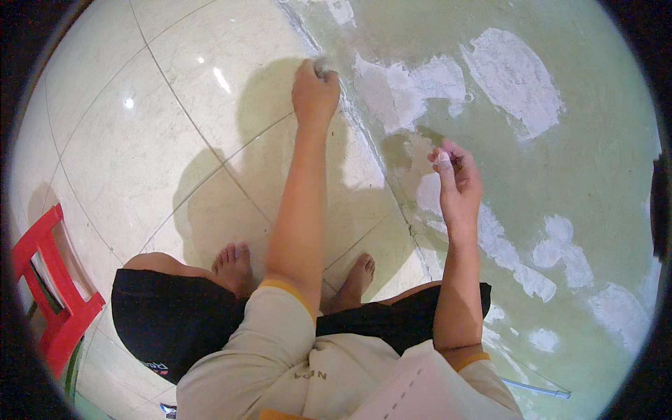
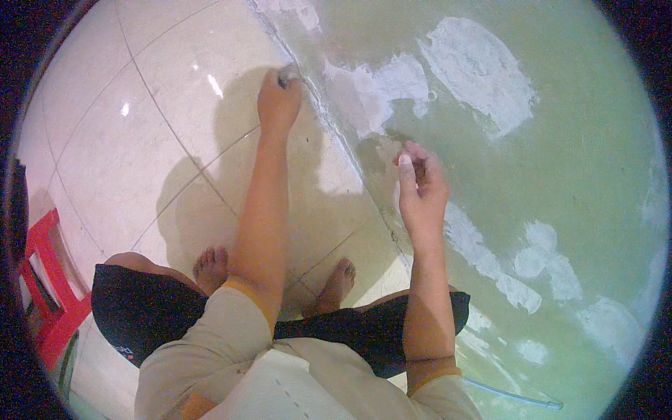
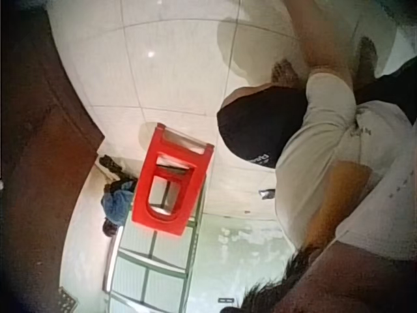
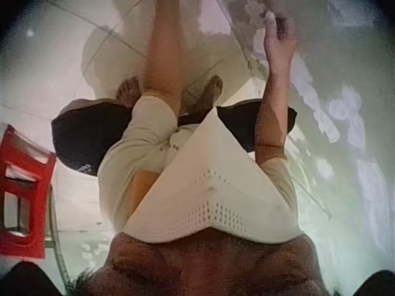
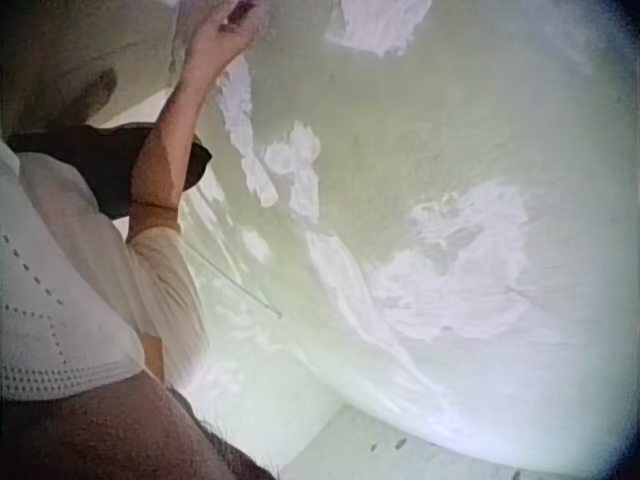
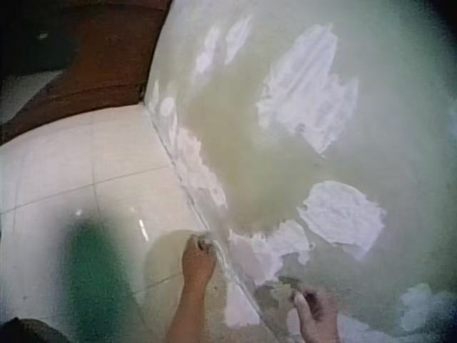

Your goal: The person applies plaster to a wall using a putty knife and smooths the patches by hand.

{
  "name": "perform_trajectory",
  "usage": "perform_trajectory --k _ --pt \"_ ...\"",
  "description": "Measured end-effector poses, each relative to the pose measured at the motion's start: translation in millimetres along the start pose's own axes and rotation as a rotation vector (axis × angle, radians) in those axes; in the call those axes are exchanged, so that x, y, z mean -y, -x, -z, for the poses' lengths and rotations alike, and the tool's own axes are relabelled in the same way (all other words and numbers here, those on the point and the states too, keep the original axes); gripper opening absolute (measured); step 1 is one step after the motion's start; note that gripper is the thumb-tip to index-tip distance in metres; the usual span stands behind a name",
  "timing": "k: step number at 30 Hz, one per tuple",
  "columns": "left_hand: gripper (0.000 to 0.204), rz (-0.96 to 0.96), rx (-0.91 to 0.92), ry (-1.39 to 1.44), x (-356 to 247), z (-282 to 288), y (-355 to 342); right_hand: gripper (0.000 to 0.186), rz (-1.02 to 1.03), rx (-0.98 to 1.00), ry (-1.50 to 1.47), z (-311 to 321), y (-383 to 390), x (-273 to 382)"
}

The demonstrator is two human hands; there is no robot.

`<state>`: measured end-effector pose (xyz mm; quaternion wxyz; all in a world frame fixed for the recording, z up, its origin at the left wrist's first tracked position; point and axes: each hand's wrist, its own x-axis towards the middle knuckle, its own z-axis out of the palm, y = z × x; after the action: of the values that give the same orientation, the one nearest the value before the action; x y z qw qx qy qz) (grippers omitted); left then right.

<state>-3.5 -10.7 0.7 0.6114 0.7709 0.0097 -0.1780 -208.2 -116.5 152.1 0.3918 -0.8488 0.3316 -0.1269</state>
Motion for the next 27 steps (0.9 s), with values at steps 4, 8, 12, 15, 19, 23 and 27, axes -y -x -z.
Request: perform_trajectory --k 4,8,12,15,19,23,27 --pt "0.030 -0.047 -0.316 0.043 0 -38 5 0.023 -0.005 0.049 0.018 2 4 2" --pt "0.033 0.022 -0.270 0.205 -1 -75 9 0.021 0.020 0.081 0.047 4 9 -4" --pt "0.036 -0.081 -0.244 0.204 -6 -90 16 0.022 -0.009 0.087 0.039 5 13 -1" --pt "0.037 -0.221 -0.286 0.279 -5 -103 21 0.022 -0.024 0.091 0.027 2 15 1" --pt "0.038 -0.558 -0.231 0.381 -60 -109 76 0.021 -0.012 0.092 -0.002 7 15 -3" --pt "0.040 -0.494 -0.275 0.295 -37 -109 59 0.021 -0.022 0.073 -0.007 6 16 4" --pt "0.042 -0.194 -0.154 0.266 2 -91 18 0.022 -0.027 0.075 -0.017 10 17 -2"
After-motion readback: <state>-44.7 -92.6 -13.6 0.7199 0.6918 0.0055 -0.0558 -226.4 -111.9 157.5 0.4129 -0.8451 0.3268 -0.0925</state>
